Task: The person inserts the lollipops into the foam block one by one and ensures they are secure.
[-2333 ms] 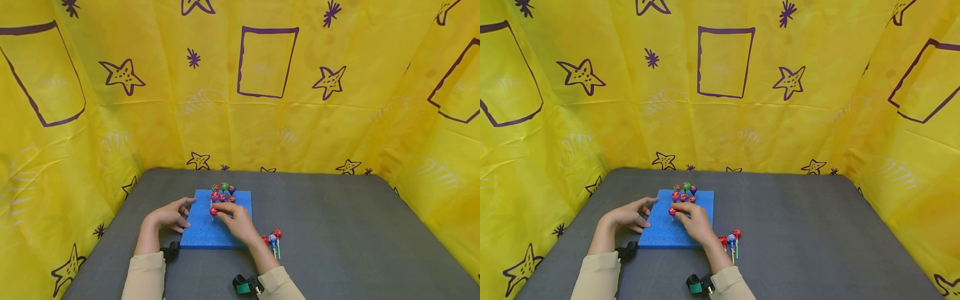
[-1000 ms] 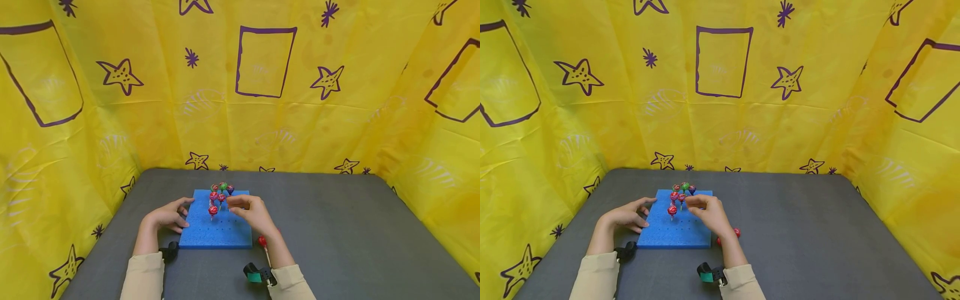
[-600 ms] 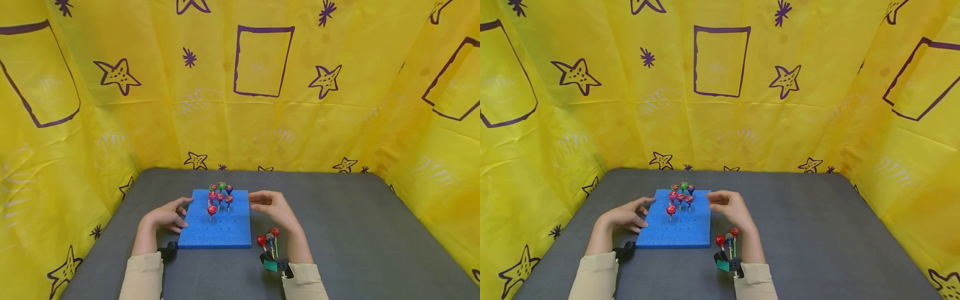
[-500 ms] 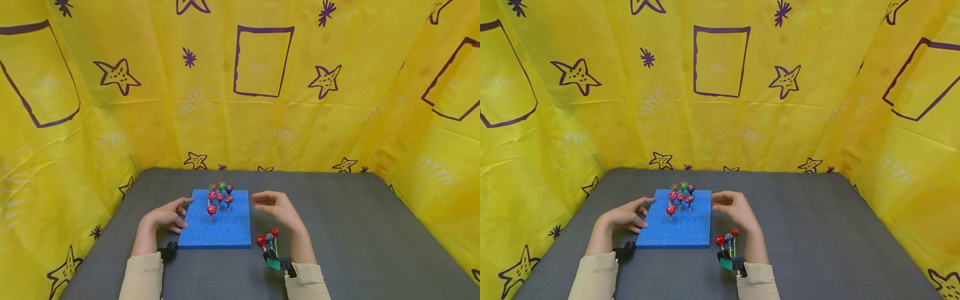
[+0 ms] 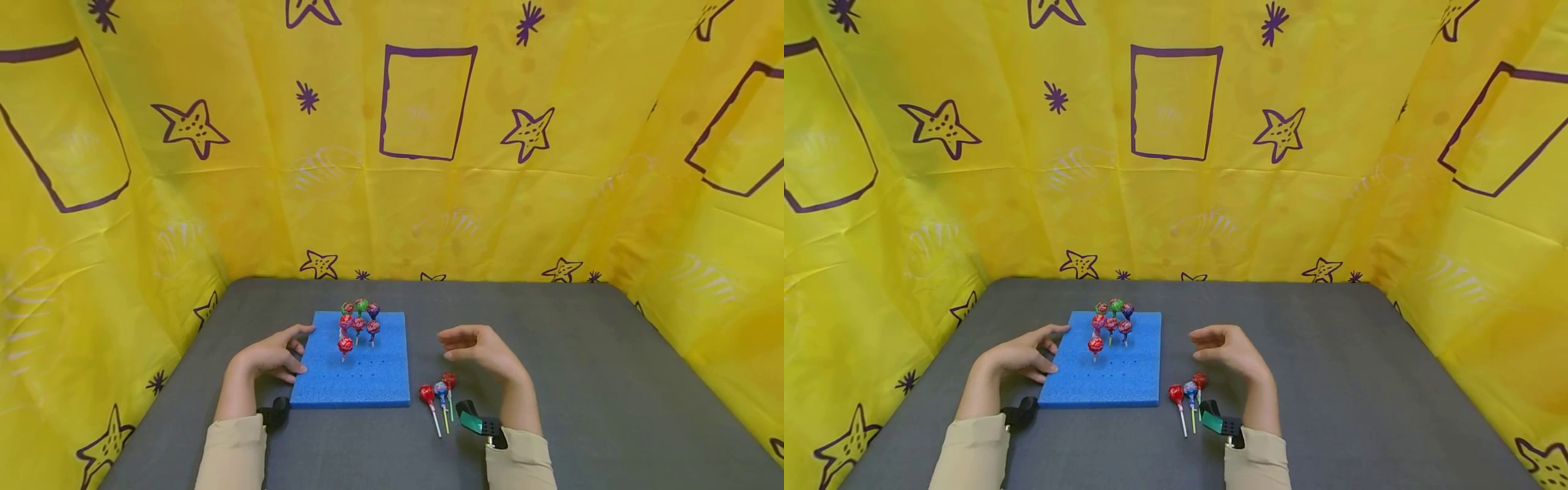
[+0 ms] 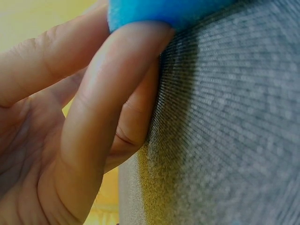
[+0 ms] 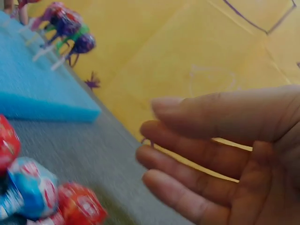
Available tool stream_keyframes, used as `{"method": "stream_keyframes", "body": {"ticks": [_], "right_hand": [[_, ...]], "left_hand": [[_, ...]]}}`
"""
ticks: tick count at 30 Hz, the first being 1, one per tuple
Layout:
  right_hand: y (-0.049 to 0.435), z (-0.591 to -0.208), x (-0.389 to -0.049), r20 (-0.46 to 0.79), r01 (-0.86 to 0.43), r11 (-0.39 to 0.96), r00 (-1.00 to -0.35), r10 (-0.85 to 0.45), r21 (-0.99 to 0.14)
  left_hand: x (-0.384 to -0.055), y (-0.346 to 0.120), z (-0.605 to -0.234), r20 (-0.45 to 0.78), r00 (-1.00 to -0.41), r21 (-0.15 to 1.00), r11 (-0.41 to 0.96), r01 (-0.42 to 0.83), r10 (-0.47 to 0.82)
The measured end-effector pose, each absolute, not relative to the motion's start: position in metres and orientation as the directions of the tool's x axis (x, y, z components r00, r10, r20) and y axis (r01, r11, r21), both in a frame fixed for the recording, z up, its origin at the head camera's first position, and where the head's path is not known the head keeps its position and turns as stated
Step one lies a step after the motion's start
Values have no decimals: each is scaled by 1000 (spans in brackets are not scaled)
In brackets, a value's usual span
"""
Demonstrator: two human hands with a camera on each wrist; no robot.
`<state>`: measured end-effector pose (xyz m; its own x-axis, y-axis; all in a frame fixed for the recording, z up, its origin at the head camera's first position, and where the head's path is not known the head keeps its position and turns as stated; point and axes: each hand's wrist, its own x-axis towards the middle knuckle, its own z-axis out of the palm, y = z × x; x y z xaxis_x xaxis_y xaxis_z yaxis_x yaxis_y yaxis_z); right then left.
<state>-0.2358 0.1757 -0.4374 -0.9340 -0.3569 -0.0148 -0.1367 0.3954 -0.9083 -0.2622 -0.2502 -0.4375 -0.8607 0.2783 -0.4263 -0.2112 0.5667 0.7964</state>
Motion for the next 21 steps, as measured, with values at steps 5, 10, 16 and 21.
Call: {"method": "stream_keyframes", "body": {"ticks": [5, 10, 16, 21], "right_hand": [[186, -443, -234, -63, -115, 392, -908, -414, -913], [189, -445, -235, -106, -98, 398, -882, -460, -912], [189, -450, -235, -142, -74, 389, -855, -499, -918], [186, -453, -237, -165, -54, 387, -844, -510, -920]], "left_hand": [[-262, -250, -437, -425, -860, 799, 563, -210, 283], [-262, -250, -437, -425, -860, 800, 562, -210, 283], [-262, -250, -437, -425, -861, 798, 564, -211, 279], [-262, -250, -438, -424, -862, 798, 566, -209, 279]]}}
